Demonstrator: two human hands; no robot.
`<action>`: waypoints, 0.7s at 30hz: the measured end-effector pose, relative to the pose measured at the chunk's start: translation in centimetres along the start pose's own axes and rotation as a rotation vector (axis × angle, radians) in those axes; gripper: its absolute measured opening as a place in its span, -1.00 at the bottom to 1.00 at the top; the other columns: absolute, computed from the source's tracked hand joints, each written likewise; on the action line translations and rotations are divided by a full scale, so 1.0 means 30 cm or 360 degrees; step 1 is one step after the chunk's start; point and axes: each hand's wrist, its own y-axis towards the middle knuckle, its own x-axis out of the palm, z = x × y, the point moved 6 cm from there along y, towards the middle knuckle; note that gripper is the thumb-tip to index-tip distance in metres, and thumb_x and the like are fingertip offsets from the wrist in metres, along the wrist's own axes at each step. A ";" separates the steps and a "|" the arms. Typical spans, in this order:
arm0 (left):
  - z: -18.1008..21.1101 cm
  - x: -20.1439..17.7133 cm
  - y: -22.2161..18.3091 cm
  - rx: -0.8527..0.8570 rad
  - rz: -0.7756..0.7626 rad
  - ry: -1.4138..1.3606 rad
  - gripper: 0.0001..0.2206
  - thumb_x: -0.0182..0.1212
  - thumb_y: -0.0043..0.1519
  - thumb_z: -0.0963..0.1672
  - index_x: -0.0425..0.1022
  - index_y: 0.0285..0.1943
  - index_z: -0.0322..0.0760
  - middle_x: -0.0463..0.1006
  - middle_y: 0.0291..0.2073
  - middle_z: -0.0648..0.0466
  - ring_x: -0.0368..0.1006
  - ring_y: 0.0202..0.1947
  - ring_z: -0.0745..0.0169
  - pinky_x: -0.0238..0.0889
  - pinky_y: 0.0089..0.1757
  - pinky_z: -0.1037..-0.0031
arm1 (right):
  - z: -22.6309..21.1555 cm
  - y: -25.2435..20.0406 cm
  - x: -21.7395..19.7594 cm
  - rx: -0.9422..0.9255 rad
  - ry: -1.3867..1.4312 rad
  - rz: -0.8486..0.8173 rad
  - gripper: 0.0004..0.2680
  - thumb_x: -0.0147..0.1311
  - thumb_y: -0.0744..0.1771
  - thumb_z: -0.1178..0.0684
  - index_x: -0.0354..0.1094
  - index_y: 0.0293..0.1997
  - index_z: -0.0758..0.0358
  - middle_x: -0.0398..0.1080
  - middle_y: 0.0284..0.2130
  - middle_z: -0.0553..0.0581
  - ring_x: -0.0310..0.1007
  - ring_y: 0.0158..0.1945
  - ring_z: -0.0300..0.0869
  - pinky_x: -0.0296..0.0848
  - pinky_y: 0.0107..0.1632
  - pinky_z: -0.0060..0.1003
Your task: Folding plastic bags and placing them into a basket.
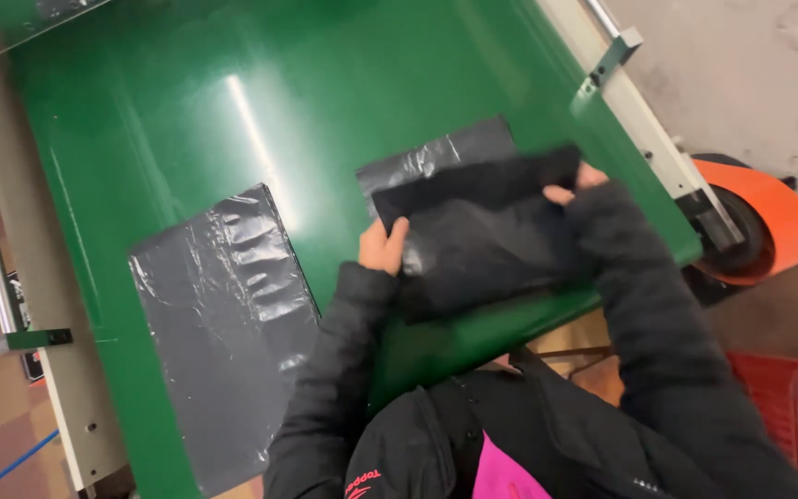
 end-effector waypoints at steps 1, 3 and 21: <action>-0.052 -0.038 0.050 0.0110 0.0112 0.0190 -0.72 0.16 0.36 -0.08 0.50 0.07 -0.43 0.63 -0.22 -0.24 0.58 -0.18 -0.20 0.40 -0.17 0.22 | -0.100 0.116 0.130 0.0029 -0.0811 -0.0021 -0.65 0.22 0.32 0.16 0.31 0.24 0.35 0.49 0.03 0.17 0.46 0.12 -0.15 0.42 0.17 -0.23; -0.172 -0.053 0.109 -0.0059 0.0109 0.0427 -0.68 0.15 0.34 -0.05 0.51 0.08 -0.42 0.62 -0.22 -0.28 0.55 -0.18 -0.31 0.37 -0.16 0.13 | 0.111 0.264 0.074 0.0166 -0.0748 -0.0024 -0.63 0.24 0.29 0.15 0.28 0.23 0.35 0.49 0.01 0.15 0.46 0.09 -0.18 0.43 0.14 -0.25; 0.204 0.127 0.110 0.0378 -0.0135 0.1055 -0.58 0.41 0.14 -0.04 0.41 0.09 -0.29 0.51 -0.04 -0.08 0.43 -0.02 -0.14 0.35 -0.08 0.17 | 0.319 0.678 0.308 0.0391 -0.2344 -0.0818 -0.60 0.41 0.16 -0.06 0.36 -0.03 0.22 0.50 -0.16 0.27 0.49 -0.05 0.15 0.44 0.00 0.02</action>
